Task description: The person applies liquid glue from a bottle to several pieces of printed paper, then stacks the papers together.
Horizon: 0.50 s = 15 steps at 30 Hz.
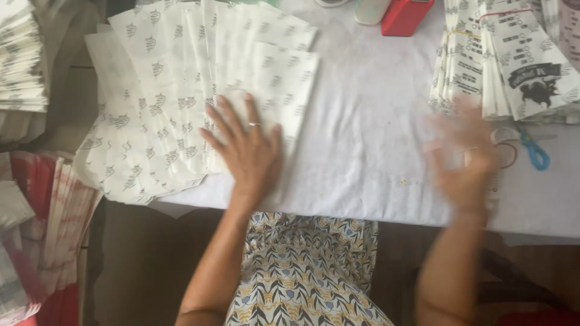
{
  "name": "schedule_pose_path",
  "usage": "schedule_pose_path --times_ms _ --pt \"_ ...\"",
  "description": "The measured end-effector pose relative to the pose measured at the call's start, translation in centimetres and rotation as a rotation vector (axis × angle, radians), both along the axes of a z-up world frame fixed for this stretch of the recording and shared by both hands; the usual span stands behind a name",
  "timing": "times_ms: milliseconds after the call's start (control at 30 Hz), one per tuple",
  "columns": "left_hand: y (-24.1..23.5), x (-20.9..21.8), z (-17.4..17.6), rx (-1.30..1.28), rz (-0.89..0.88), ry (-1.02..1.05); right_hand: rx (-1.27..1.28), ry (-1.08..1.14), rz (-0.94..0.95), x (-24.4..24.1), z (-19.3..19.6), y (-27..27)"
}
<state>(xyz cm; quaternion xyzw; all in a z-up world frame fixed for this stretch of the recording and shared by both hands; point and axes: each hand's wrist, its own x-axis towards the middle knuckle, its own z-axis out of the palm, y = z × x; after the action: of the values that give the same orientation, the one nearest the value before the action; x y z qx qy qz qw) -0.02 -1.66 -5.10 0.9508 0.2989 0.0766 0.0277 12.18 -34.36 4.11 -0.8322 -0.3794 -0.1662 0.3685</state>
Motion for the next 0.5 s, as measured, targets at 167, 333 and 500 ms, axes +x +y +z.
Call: schedule_pose_path --times_ms 167,333,500 --pt "-5.7 1.2 2.7 -0.543 -0.103 -0.273 -0.133 0.183 0.298 -9.1 -3.9 12.6" --pt "-3.0 -0.5 2.6 -0.402 -0.264 -0.191 -0.359 0.16 0.23 -6.7 -5.2 9.1" --pt "-3.4 -0.3 1.2 -0.153 -0.226 -0.157 -0.405 0.156 0.208 -1.9 -4.2 3.9"
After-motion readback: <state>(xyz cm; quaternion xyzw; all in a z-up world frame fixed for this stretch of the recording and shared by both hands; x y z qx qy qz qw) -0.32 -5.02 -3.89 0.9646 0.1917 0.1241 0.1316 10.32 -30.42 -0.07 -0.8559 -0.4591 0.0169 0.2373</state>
